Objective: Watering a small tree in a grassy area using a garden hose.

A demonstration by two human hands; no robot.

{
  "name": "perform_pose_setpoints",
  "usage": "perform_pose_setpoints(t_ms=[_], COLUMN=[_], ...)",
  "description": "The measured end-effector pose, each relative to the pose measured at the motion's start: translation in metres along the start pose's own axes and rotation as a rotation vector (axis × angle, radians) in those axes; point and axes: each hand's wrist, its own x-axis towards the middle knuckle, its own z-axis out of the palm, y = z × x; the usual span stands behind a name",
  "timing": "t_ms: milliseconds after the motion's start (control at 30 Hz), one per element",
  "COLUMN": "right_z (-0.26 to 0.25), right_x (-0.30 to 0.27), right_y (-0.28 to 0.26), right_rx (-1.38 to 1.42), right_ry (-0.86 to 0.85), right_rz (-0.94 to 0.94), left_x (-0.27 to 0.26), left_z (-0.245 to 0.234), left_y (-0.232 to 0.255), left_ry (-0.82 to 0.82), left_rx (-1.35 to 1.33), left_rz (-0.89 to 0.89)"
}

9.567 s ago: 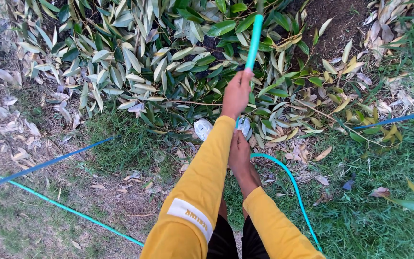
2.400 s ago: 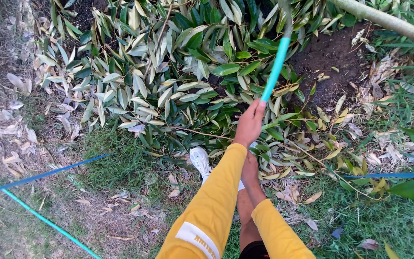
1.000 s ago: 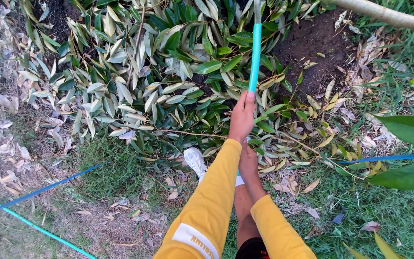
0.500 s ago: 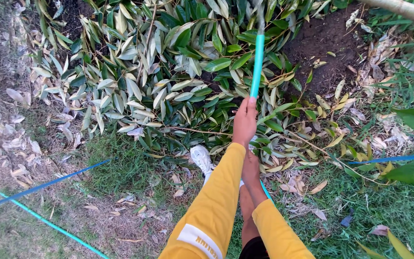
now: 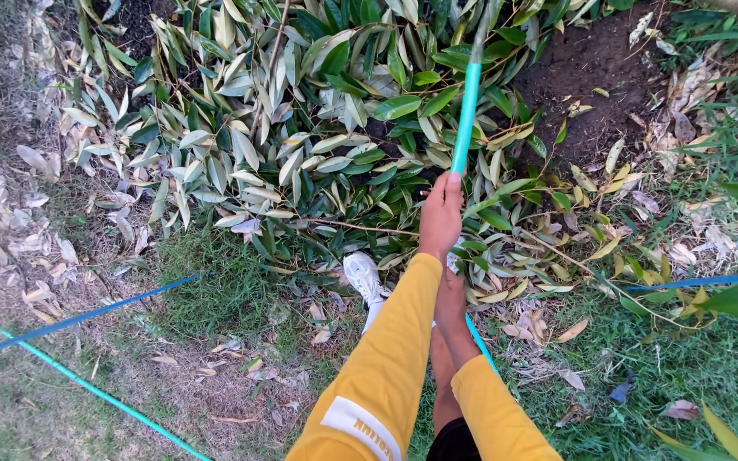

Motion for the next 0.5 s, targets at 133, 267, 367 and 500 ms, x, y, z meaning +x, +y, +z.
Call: perform_pose_setpoints(t_ms=[133,267,367,500], right_z=[0.000,0.001,-0.001,-0.003], right_x=[-0.003,-0.007,-0.006,-0.003], right_y=[-0.007,-0.007,0.009,0.026], right_rx=[0.008,0.022,0.090,0.290], right_ry=[-0.007,-0.022,-0.029,-0.100], right_rz=[0.047,0.057,0.053,0.032], left_x=[0.010,0.006,0.002,-0.001], left_z=[0.000,-0.003,0.000,0.001], left_y=[-0.020,-0.017,-0.006,0.003], left_ry=[0.023,-0.021,-0.060,-0.006], left_rx=[-0.181,-0.088,-0.026,0.076], left_rz=[0.041,-0.007,-0.024,-0.113])
